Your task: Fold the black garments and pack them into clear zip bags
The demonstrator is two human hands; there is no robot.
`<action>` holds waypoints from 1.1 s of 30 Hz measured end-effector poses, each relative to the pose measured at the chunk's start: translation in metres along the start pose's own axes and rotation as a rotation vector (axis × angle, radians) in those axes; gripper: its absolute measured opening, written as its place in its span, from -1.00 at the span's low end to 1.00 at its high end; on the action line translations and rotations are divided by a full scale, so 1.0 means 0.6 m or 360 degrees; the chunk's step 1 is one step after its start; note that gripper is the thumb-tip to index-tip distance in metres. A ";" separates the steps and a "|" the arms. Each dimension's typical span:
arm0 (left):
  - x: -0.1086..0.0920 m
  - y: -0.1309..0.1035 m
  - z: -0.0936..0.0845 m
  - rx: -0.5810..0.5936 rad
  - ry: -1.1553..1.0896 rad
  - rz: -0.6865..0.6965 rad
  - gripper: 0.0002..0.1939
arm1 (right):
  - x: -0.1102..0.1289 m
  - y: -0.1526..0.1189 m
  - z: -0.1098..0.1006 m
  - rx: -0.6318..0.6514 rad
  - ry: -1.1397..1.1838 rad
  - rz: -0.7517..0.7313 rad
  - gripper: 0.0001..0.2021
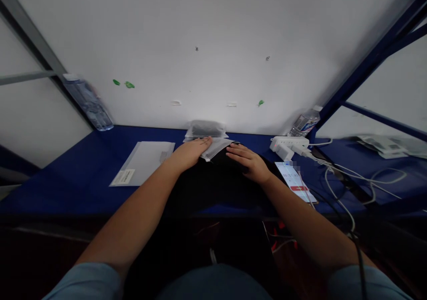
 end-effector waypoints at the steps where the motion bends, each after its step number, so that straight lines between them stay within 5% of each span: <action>1: 0.005 -0.002 -0.006 -0.0003 0.0005 -0.0031 -0.23 | 0.004 0.000 -0.002 0.0001 0.0018 -0.0018 -0.39; 7: 0.045 -0.044 -0.053 0.0112 0.0120 -0.0243 -0.17 | 0.036 -0.003 0.012 0.0091 -0.0066 -0.0218 -0.53; 17: 0.118 -0.228 -0.115 -0.0010 0.0640 -0.0868 -0.21 | 0.043 0.046 0.048 0.0147 -0.0134 -0.0141 -0.41; 21: 0.137 -0.264 -0.079 0.0083 0.0624 -0.0973 -0.27 | 0.044 0.089 0.061 0.0160 -0.0081 -0.0106 -0.36; 26: 0.148 -0.282 -0.005 0.0378 0.0392 -0.0857 -0.22 | 0.037 0.128 0.109 0.0301 0.0011 0.0065 -0.20; 33: 0.151 -0.301 0.020 0.0641 0.0143 -0.0790 -0.20 | 0.044 0.081 0.167 0.0715 0.0170 0.0222 -0.19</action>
Point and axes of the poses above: each hand's wrist, its own y-axis towards the middle knuckle, its own z-axis out of the palm, x = y × z, the point moved 10 cm from there along y, towards the middle knuckle, and after that the axes turned 14 degrees about y, right-handed, at the moved point
